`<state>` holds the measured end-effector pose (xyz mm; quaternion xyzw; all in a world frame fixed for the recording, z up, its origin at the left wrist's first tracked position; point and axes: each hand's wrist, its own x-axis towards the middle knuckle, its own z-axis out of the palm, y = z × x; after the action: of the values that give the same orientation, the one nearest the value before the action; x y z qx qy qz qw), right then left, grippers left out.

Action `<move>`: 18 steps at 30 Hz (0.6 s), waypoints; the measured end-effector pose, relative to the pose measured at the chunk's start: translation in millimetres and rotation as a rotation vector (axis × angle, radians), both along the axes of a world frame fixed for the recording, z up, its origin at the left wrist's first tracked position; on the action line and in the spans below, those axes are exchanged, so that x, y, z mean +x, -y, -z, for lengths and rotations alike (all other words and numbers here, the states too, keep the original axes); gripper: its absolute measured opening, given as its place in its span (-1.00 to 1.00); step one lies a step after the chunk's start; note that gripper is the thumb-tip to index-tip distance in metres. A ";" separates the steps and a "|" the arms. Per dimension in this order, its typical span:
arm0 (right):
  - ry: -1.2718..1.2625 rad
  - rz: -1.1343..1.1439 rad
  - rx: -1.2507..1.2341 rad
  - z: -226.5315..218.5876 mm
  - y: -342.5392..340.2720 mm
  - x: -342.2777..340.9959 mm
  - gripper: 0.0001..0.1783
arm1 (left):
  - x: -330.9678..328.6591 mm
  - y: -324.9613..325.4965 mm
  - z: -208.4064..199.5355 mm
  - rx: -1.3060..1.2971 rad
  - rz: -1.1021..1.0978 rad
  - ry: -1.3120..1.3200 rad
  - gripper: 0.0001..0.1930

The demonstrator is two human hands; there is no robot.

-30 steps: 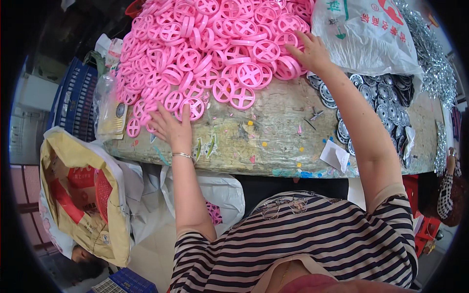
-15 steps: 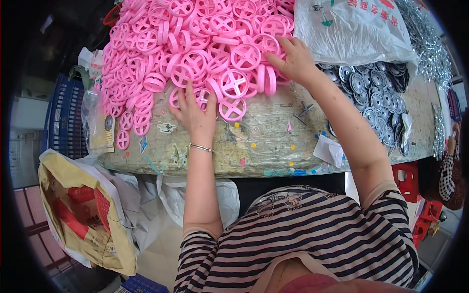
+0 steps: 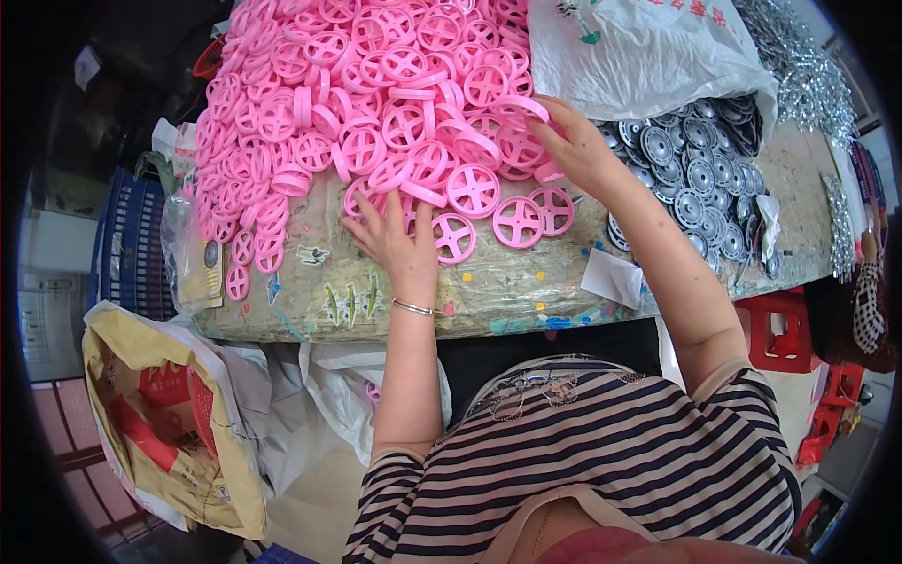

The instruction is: Manually assemble small metal discs into pink plastic circular frames and place the finished parts into bags.

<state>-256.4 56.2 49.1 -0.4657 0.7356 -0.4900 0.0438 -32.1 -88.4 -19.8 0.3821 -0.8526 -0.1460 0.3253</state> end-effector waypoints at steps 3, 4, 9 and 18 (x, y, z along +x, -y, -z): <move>0.258 0.007 0.101 -18.2 -13.5 6.5 -0.62 | 7.8 -10.5 -8.0 0.050 0.018 -0.061 -0.43; 0.483 0.026 0.164 -27.2 -18.9 11.5 -0.63 | 9.2 -13.1 -10.5 0.032 0.013 -0.073 -0.49; 0.491 -0.054 0.002 -41.5 -45.5 41.2 -0.63 | 7.7 -43.6 -32.4 0.011 0.024 -0.425 -0.71; -0.207 -0.093 0.045 3.3 -68.8 128.3 -0.45 | -7.5 -117.5 -41.4 0.942 0.646 -0.674 -0.53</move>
<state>-128.1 124.9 45.8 -0.5464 0.7246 -0.4201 0.0008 -39.7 29.1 21.6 0.1423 -0.6208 -0.7049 0.3121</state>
